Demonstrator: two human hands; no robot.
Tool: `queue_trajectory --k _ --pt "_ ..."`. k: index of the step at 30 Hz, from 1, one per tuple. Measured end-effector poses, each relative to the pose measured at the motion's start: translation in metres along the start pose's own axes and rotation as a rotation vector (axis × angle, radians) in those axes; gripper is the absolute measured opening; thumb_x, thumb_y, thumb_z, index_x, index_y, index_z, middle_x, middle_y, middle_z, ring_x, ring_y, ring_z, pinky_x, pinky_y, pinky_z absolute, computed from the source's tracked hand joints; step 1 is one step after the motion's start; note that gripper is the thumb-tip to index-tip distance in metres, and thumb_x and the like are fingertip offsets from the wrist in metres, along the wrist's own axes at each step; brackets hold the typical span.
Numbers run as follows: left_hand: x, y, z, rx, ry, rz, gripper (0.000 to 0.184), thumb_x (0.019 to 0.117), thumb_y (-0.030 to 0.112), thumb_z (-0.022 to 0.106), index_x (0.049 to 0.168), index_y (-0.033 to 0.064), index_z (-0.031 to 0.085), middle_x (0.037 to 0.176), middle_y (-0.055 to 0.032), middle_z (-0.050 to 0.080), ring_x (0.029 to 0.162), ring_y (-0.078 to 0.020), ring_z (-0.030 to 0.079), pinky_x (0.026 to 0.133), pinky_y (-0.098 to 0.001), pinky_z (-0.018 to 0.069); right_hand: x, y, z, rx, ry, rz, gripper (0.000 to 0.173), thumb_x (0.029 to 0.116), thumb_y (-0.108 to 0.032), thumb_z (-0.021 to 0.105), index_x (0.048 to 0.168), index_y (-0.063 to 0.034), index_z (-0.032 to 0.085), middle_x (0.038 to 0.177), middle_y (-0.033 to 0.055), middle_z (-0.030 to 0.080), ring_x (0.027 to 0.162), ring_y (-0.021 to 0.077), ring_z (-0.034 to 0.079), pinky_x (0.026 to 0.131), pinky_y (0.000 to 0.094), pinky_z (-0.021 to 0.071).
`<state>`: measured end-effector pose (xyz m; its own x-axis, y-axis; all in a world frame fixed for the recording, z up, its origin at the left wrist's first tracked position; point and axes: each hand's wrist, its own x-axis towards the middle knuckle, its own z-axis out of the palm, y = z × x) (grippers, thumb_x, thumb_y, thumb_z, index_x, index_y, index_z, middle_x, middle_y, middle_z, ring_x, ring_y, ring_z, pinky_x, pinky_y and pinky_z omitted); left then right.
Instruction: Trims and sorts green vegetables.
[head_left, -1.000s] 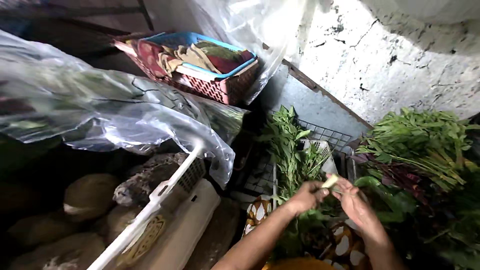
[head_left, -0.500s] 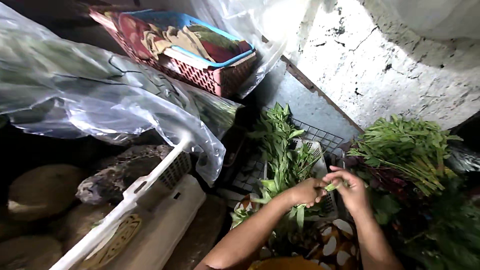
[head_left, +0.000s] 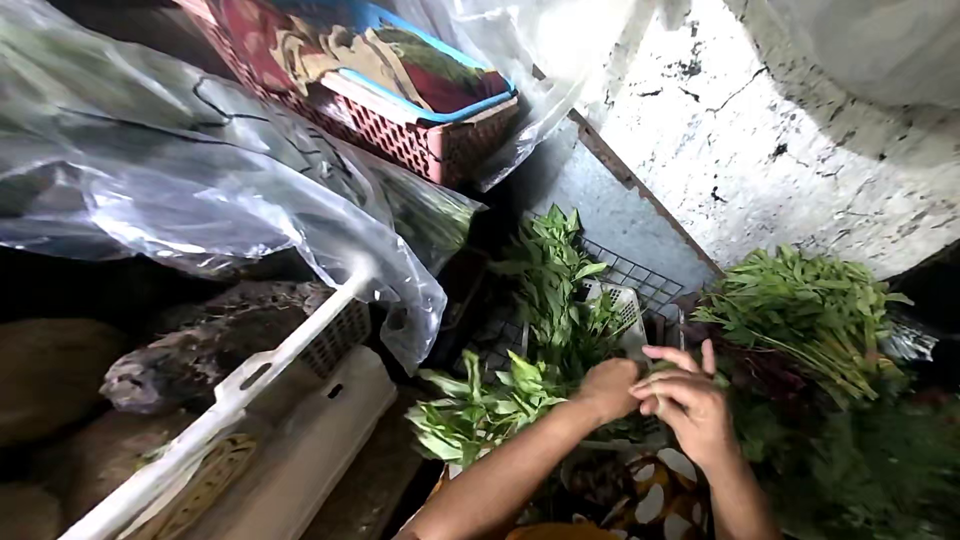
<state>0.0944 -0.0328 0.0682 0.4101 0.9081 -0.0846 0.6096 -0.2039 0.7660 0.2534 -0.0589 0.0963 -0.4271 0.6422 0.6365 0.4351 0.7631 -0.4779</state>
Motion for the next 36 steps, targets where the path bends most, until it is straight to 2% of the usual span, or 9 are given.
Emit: queue_trajectory --k 4,8,10,14,18,22,25,29,36 --pt "0.002 -0.001 -0.019 -0.178 0.235 -0.037 0.035 0.1066 0.030 0.054 0.135 0.0111 0.060 0.112 -0.0169 0.070 0.104 -0.0332 0.069 0.093 -0.0563 0.0538 -0.012 0.027 0.005 0.674 0.173 0.430 0.077 0.0973 -0.057 0.057 0.145 0.0035 0.052 0.153 0.0134 0.053 0.143 0.0215 0.047 0.115 0.0398 0.0427" --pt "-0.004 -0.003 0.008 -0.136 0.108 0.230 0.034 0.1085 0.026 0.050 0.134 0.0093 0.063 0.118 -0.0163 0.070 0.108 -0.0313 0.069 0.098 -0.0546 0.0527 -0.003 0.049 -0.011 0.787 0.235 0.616 0.045 0.0993 -0.042 0.061 0.113 -0.0004 0.068 0.110 0.0115 0.075 0.105 0.0229 0.072 0.091 0.0401 0.0600" --pt "-0.005 0.000 0.015 0.031 -0.021 0.192 0.034 0.1095 0.029 0.046 0.132 0.0111 0.065 0.119 -0.0168 0.070 0.111 -0.0352 0.067 0.096 -0.0587 0.0522 0.004 0.035 -0.014 0.333 0.107 0.496 0.023 0.0983 -0.012 0.055 0.091 0.0001 0.073 0.097 0.0066 0.075 0.093 0.0149 0.072 0.092 0.0352 0.0590" --pt "0.007 -0.009 0.003 -0.128 0.118 0.032 0.033 0.1021 0.026 0.058 0.128 0.0079 0.066 0.114 -0.0174 0.071 0.109 -0.0341 0.068 0.096 -0.0585 0.0530 -0.003 0.003 0.004 -0.037 -0.023 0.039 0.020 0.0982 -0.027 0.064 0.099 -0.0177 0.082 0.112 -0.0028 0.078 0.129 0.0180 0.062 0.121 0.0721 0.0082" --pt "0.006 -0.010 -0.010 -0.344 0.374 0.062 0.032 0.1080 0.028 0.050 0.132 0.0093 0.060 0.107 -0.0130 0.070 0.096 -0.0250 0.068 0.090 -0.0468 0.0553 -0.009 0.020 0.017 0.632 0.306 0.294 0.055 0.0987 -0.045 0.064 0.133 -0.0013 0.066 0.147 0.0132 0.058 0.145 0.0230 0.046 0.120 0.0402 0.0382" --pt "0.000 -0.007 0.008 -0.223 0.356 0.274 0.029 0.1051 0.023 0.056 0.127 0.0078 0.067 0.121 -0.0126 0.069 0.110 -0.0241 0.068 0.099 -0.0463 0.0547 0.005 0.036 0.003 0.910 0.367 0.599 0.048 0.0980 -0.031 0.066 0.131 0.0023 0.061 0.128 0.0131 0.069 0.118 0.0226 0.066 0.099 0.0413 0.0558" --pt "-0.004 -0.003 0.007 0.046 0.154 0.216 0.031 0.1060 0.026 0.055 0.130 0.0122 0.068 0.123 -0.0154 0.070 0.111 -0.0330 0.069 0.097 -0.0554 0.0539 0.015 0.042 -0.006 0.317 0.086 0.525 0.012 0.0926 -0.011 0.067 0.091 -0.0001 0.073 0.091 0.0050 0.071 0.089 0.0116 0.066 0.085 0.0311 0.0558" --pt "0.001 -0.007 -0.007 -0.034 0.143 0.023 0.027 0.1022 0.018 0.056 0.125 0.0112 0.069 0.114 -0.0137 0.072 0.107 -0.0319 0.070 0.094 -0.0586 0.0546 0.011 0.032 0.002 0.059 -0.018 0.241 0.015 0.0898 -0.026 0.076 0.085 -0.0117 0.079 0.102 0.0040 0.068 0.108 0.0159 0.060 0.100 0.0412 0.0489" --pt "0.017 -0.011 0.005 -0.626 0.474 0.098 0.018 0.1057 0.016 0.051 0.118 0.0081 0.061 0.085 -0.0019 0.062 0.066 -0.0097 0.058 0.061 -0.0284 0.0513 0.012 0.028 0.028 1.127 0.486 0.403 0.046 0.0906 -0.041 0.075 0.122 -0.0086 0.072 0.118 0.0023 0.073 0.108 0.0138 0.068 0.096 0.0359 0.0558"
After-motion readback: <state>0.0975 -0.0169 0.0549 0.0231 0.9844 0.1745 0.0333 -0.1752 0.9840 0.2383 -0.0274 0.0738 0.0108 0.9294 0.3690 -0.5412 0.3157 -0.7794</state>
